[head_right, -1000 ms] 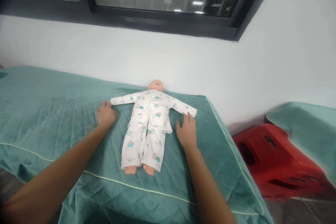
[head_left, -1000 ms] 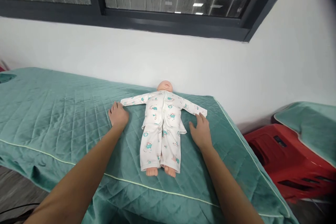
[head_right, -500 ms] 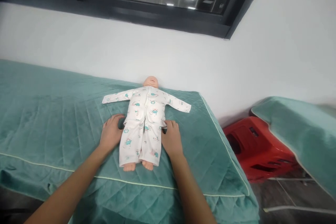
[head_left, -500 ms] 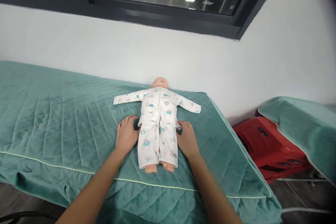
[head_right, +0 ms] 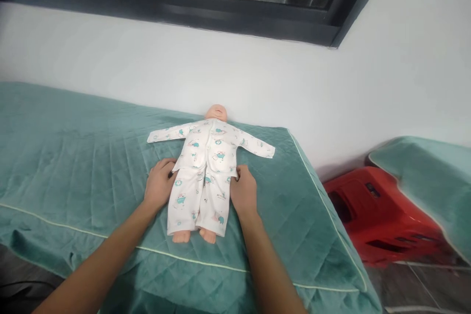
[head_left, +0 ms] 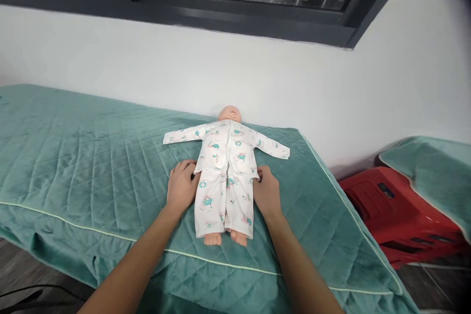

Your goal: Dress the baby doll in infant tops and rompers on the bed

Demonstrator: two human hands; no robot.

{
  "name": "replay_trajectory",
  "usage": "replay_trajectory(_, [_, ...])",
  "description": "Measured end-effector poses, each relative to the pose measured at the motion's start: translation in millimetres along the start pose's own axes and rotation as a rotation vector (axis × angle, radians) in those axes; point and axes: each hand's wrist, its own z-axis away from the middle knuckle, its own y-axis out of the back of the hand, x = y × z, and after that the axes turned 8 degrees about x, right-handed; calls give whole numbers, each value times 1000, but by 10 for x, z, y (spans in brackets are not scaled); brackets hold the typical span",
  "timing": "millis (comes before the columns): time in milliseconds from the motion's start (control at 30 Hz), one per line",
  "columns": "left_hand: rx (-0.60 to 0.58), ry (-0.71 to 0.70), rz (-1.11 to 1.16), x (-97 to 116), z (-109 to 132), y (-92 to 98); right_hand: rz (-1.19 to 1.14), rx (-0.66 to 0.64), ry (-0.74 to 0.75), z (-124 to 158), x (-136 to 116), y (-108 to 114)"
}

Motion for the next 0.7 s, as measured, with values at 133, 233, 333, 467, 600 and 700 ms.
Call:
replay_trajectory(133, [51, 49, 58, -42, 15, -10, 30, -7, -73, 50, -12, 64])
replay_trajectory(233, [30, 70, 13, -33, 20, -23, 164, -60, -73, 77, -52, 77])
replay_trajectory(333, [109, 72, 66, 4, 38, -17, 233, -68, -66, 99, -98, 87])
replay_trajectory(467, [183, -92, 207, 44, 85, 22, 194, -63, -40, 117, -101, 93])
replay_trajectory(600, [121, -240, 244, 40, 113, 61, 131, -44, 8, 123, -40, 74])
replay_trajectory(700, [87, -287, 273, 30, 112, 73, 66, 87, 175, 140, -29, 80])
